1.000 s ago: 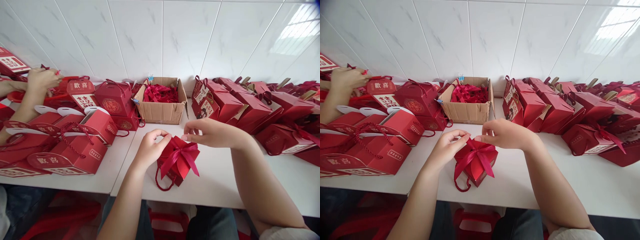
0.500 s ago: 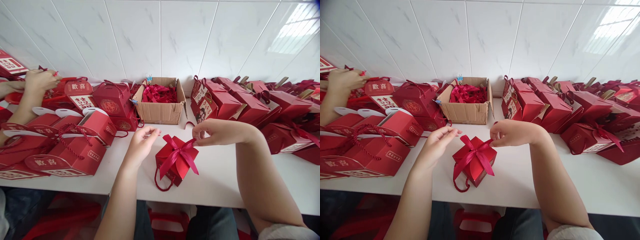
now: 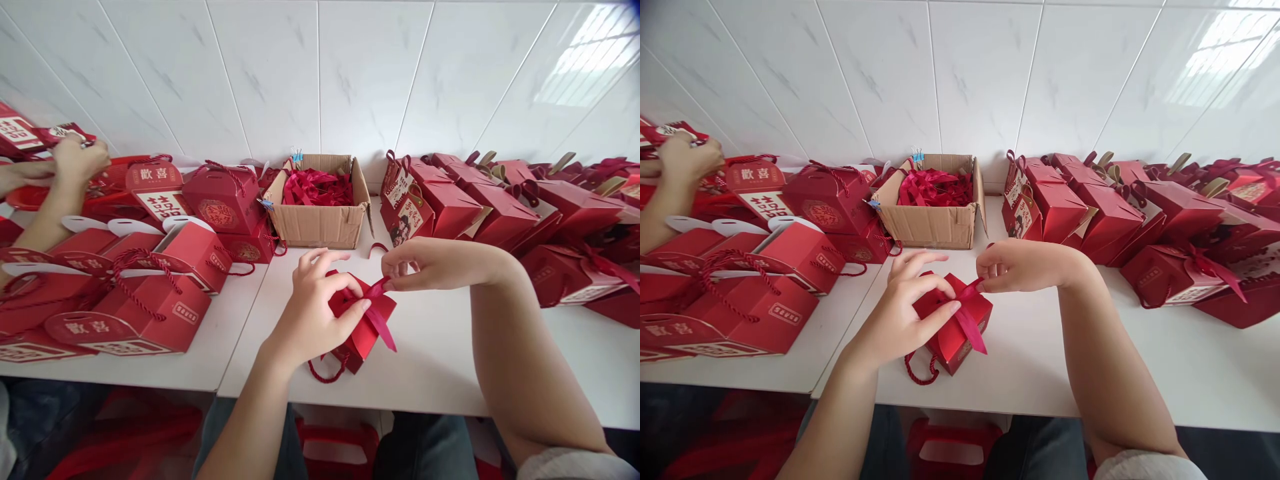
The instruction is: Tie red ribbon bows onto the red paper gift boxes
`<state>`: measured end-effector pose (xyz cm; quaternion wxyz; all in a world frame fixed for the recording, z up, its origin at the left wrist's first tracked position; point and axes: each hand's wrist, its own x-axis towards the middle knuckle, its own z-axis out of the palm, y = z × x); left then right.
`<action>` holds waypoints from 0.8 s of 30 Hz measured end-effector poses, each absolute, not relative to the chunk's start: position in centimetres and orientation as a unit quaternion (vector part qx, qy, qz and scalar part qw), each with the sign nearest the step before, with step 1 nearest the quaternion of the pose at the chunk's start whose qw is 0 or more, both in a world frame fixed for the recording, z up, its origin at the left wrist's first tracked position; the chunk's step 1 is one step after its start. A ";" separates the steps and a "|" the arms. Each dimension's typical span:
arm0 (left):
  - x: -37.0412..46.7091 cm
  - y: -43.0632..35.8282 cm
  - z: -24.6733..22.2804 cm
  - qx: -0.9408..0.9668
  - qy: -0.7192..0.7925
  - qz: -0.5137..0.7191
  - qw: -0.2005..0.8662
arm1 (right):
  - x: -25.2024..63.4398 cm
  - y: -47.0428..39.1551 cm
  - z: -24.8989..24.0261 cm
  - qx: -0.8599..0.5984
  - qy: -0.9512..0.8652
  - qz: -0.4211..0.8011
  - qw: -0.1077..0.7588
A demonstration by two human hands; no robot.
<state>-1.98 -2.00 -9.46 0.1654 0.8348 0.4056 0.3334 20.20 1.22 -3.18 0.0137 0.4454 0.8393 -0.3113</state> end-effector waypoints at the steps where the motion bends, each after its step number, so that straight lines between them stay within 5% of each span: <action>1: -1.8 -2.0 -9.6 0.838 0.404 0.329 0.161 | 20.2 1.2 -3.2 0.443 0.840 -0.314 0.012; 24: -2.0 -1.4 -10.1 0.840 0.389 0.305 0.223 | 20.2 1.3 -3.1 0.459 0.845 -0.271 0.033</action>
